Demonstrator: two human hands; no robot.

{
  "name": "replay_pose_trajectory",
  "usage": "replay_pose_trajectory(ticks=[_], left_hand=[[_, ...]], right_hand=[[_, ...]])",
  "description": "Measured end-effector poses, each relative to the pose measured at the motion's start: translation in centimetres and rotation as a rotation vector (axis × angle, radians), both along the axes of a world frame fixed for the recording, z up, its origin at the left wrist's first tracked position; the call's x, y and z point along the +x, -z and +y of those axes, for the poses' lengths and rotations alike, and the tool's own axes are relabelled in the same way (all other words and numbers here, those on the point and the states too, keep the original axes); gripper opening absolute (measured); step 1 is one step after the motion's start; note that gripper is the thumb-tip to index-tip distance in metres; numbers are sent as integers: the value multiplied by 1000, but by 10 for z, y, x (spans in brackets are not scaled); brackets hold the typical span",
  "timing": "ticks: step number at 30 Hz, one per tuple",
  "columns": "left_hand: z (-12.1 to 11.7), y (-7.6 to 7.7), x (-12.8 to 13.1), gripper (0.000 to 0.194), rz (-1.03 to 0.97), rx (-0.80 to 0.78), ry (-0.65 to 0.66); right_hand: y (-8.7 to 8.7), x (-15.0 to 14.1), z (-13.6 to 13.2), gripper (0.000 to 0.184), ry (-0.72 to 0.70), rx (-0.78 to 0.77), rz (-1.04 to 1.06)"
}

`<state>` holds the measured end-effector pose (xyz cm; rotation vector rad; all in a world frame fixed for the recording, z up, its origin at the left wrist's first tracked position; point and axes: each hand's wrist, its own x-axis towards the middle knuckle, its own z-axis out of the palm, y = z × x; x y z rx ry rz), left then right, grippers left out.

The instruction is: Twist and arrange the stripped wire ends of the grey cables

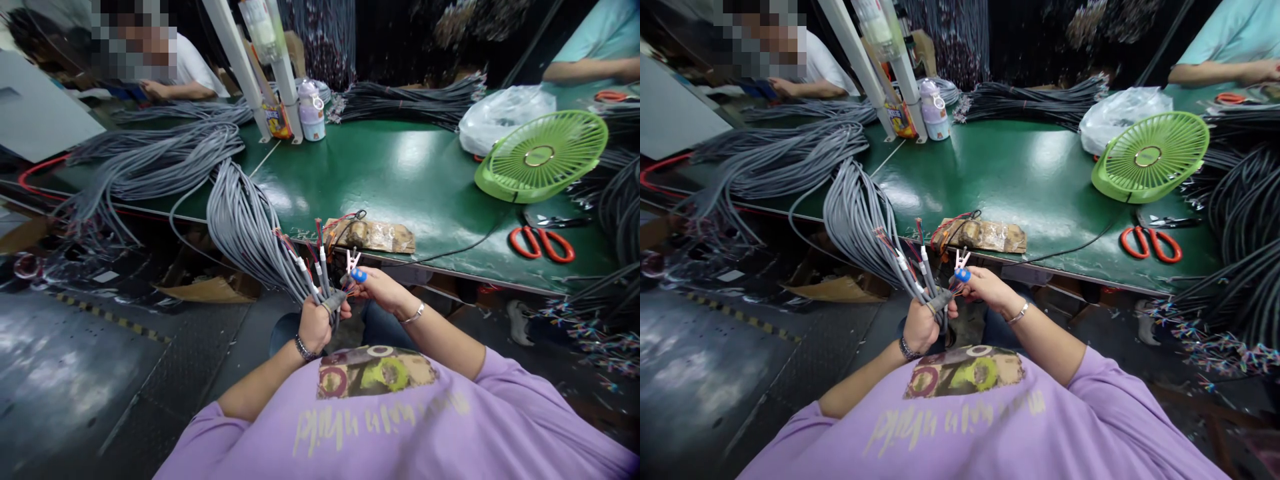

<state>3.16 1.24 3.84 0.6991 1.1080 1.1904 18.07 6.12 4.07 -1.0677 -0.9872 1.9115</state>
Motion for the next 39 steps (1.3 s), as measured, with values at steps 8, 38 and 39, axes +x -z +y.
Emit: replay_pose_trajectory(ticks=[8,38,39], left_hand=[[-3,3,-3,24,28,3,75],[4,-9,-3,24,-44,-36,113],[6,-10,-1,24,-53,-38,107]], right_hand=[[4,6,-7,33,-17,67,-40],[26,-6,18,42,124,-139,297],[26,-8,20,42,134,-110,308]])
